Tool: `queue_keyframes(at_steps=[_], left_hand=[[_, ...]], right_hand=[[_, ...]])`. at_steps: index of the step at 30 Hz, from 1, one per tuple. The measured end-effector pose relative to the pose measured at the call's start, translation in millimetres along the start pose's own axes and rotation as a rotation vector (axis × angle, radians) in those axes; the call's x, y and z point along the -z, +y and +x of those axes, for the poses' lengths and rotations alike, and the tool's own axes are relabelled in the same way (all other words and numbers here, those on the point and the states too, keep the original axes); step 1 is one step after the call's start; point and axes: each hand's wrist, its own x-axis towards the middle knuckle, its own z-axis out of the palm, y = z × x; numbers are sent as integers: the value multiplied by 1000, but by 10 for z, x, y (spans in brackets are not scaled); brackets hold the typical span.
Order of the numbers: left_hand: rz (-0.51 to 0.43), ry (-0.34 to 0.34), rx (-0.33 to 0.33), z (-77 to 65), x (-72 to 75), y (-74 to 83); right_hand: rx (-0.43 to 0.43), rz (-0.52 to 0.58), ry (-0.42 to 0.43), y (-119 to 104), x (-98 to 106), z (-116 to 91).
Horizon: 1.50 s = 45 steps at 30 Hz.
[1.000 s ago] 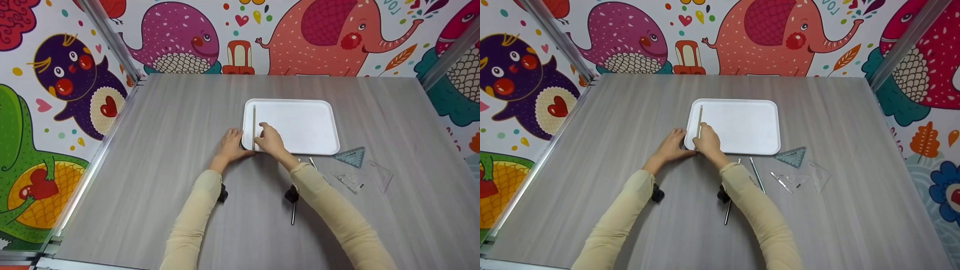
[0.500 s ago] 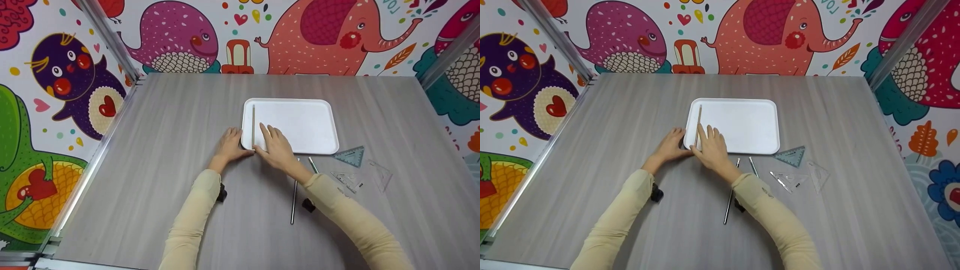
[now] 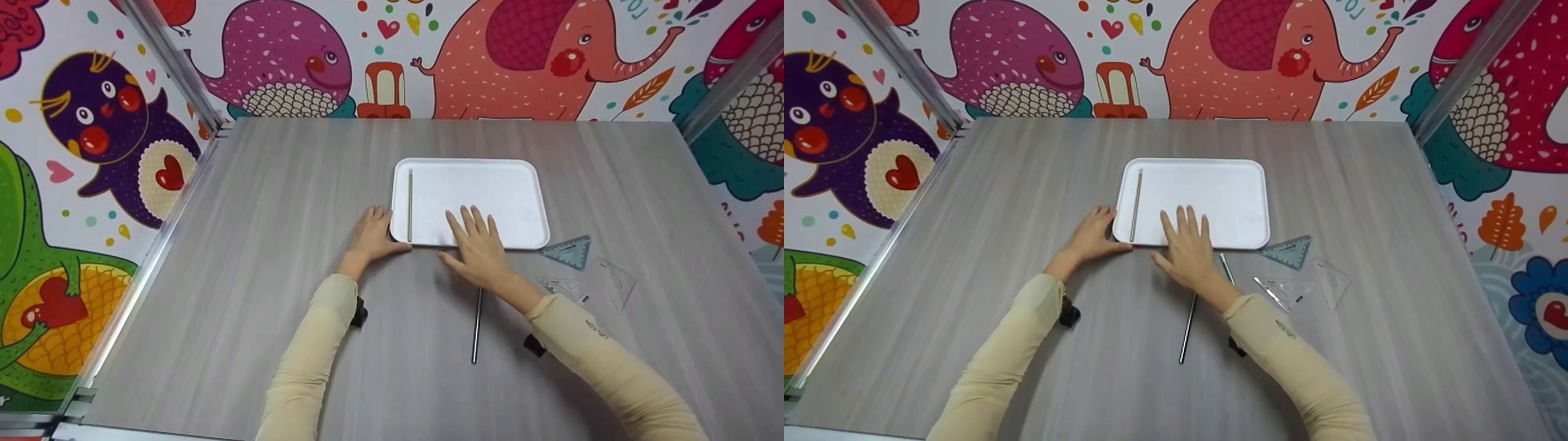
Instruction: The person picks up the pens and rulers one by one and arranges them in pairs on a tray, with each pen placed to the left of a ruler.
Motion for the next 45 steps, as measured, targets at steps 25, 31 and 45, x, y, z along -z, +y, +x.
queue_keyframes(at_steps=[25,31,45], left_hand=[[17,-46,20,3,33,26],[24,-41,16,16,39,22],[36,-44,5,29,38,19]], right_hand=[[-56,184,-17,1144,200,-598],[-56,182,-33,1333,204,-730],[-161,257,-202,1673,322,-884]])
